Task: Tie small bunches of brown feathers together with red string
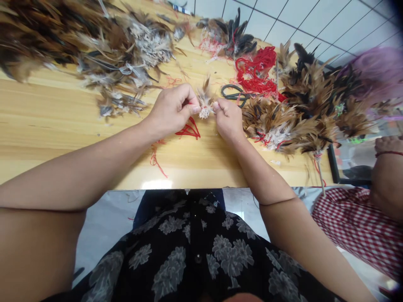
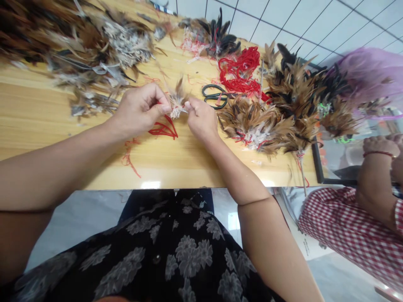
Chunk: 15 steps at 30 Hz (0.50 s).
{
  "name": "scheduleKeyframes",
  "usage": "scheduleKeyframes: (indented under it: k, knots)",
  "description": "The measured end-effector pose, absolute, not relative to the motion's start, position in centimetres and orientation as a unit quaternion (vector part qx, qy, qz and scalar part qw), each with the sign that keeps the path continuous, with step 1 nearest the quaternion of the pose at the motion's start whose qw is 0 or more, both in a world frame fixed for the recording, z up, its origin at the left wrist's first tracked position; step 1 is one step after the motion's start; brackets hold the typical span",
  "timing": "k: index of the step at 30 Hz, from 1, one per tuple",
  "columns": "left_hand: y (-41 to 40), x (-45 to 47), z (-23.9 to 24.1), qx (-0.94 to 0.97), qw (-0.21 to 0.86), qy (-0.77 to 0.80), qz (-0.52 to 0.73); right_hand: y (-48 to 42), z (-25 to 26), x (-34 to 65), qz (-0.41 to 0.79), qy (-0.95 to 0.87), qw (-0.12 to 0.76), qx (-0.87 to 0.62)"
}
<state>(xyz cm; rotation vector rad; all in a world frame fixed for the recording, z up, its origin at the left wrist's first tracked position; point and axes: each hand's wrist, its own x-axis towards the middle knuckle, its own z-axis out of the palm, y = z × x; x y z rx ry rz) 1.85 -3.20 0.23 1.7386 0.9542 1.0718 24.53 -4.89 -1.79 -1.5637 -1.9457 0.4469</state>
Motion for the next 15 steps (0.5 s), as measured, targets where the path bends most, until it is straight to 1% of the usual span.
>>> scheduleKeyframes:
  k: [3, 5, 10, 15]
  knots:
    - [-3.2, 1.8, 0.1, 0.669, 0.451, 0.401, 0.434, -4.9, -1.4, 24.6, 0.181, -0.734, 0.308, -0.577]
    - [-3.2, 2.0, 0.0, 0.638, 0.501, 0.391, 0.435, -5.1, -1.2, 24.6, 0.189, -0.741, 0.309, -0.565]
    - [-3.2, 2.6, -0.3, 0.564, 0.643, 0.307, 0.418, -5.9, -1.1, 24.1, 0.189, -0.759, 0.303, -0.545]
    - [-3.3, 2.8, -0.3, 0.532, 0.676, 0.300, 0.413, -6.5, -1.1, 23.6, 0.207, -0.766, 0.300, -0.529]
